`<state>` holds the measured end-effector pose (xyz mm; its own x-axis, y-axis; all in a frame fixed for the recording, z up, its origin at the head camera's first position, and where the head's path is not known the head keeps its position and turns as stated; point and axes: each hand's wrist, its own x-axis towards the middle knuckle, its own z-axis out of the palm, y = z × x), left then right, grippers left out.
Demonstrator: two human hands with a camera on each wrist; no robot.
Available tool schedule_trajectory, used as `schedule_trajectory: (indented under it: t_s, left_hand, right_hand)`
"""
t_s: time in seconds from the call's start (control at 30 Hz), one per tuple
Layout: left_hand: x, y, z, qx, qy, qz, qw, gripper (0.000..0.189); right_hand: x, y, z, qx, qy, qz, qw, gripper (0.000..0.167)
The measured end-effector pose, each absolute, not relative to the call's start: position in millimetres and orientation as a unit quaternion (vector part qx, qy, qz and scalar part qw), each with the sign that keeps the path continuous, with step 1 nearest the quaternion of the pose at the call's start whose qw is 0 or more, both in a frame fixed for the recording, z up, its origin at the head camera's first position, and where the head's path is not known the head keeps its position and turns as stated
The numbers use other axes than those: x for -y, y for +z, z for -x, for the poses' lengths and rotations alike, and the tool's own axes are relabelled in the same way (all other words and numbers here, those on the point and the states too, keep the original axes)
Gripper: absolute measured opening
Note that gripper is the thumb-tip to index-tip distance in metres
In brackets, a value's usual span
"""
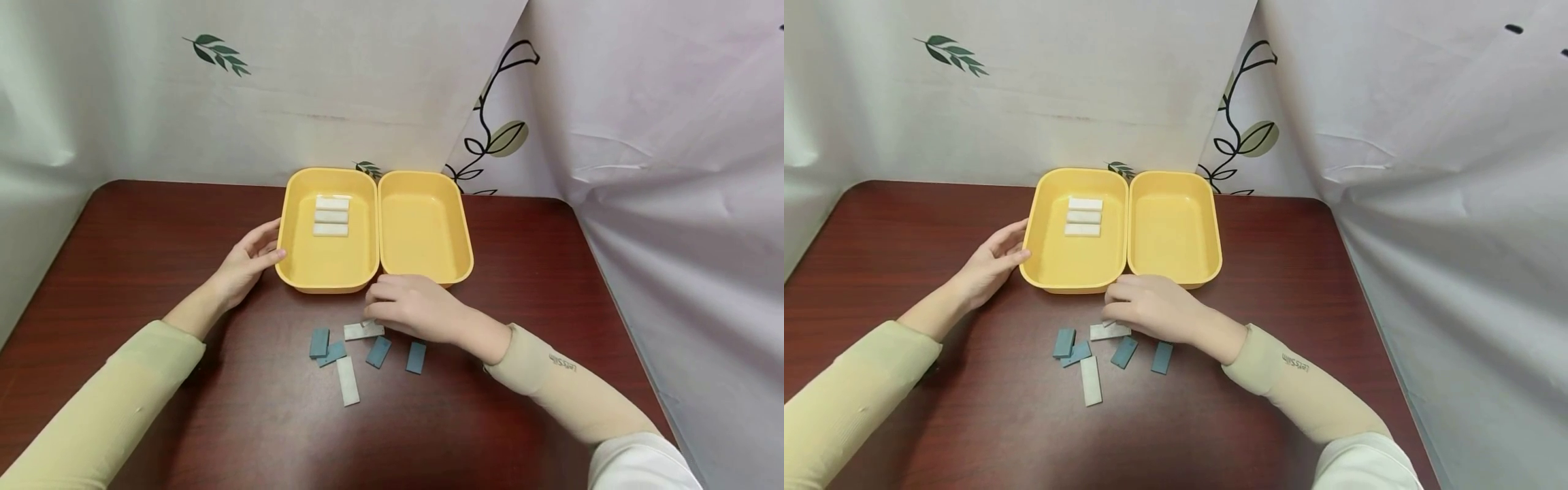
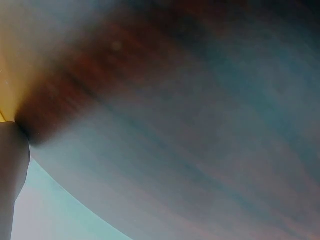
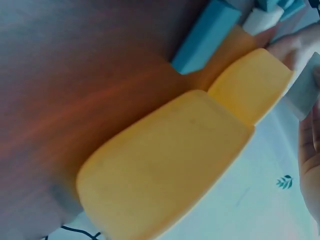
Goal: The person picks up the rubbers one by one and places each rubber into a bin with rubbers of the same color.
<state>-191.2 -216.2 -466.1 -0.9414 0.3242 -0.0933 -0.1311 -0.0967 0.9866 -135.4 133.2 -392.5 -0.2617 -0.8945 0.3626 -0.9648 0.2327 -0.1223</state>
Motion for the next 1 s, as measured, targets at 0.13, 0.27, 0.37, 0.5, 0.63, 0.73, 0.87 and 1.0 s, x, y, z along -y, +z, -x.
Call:
schedule_trajectory:
  t_s: [0.13, 0.27, 0.37, 0.5, 0.63, 0.73, 0.87, 1.0]
  left_hand:
    - [215.5, -466.6, 192.0, -0.653, 0.738, -0.077, 0.154, 0.068]
    - [215.7, -466.8, 192.3, -0.651, 0.74, -0.076, 0.152, 0.069]
    - [216.1, -466.7, 192.2, -0.651, 0.74, -0.075, 0.152, 0.069]
    - [216.2, -467.4, 191.8, -0.651, 0.74, -0.077, 0.151, 0.069]
    - [216.6, -467.5, 191.8, -0.649, 0.742, -0.081, 0.15, 0.069]
    - [216.6, -467.3, 192.0, -0.648, 0.742, -0.082, 0.151, 0.069]
    - [216.5, -466.7, 191.8, -0.652, 0.738, -0.079, 0.152, 0.069]
    - [216.4, -465.9, 191.5, -0.657, 0.734, -0.073, 0.153, 0.07]
  right_hand:
    - [-127.5, -386.8, 140.4, 0.773, 0.178, -0.597, 0.118, 0.011]
    - [-120.8, -383.3, 146.5, 0.769, 0.191, -0.597, 0.124, 0.013]
    - [-115.9, -380.7, 152.3, 0.77, 0.195, -0.594, 0.126, 0.012]
    - [-108.6, -375.5, 159.1, 0.772, 0.2, -0.59, 0.126, 0.012]
    - [-100.5, -371.5, 166.4, 0.777, 0.203, -0.583, 0.125, 0.013]
    - [-95.4, -369.4, 172.0, 0.782, 0.204, -0.576, 0.124, 0.013]
    - [-89.9, -367.4, 179.1, 0.788, 0.207, -0.568, 0.116, 0.012]
    - [-84.5, -366.1, 185.7, 0.797, 0.218, -0.555, 0.099, 0.012]
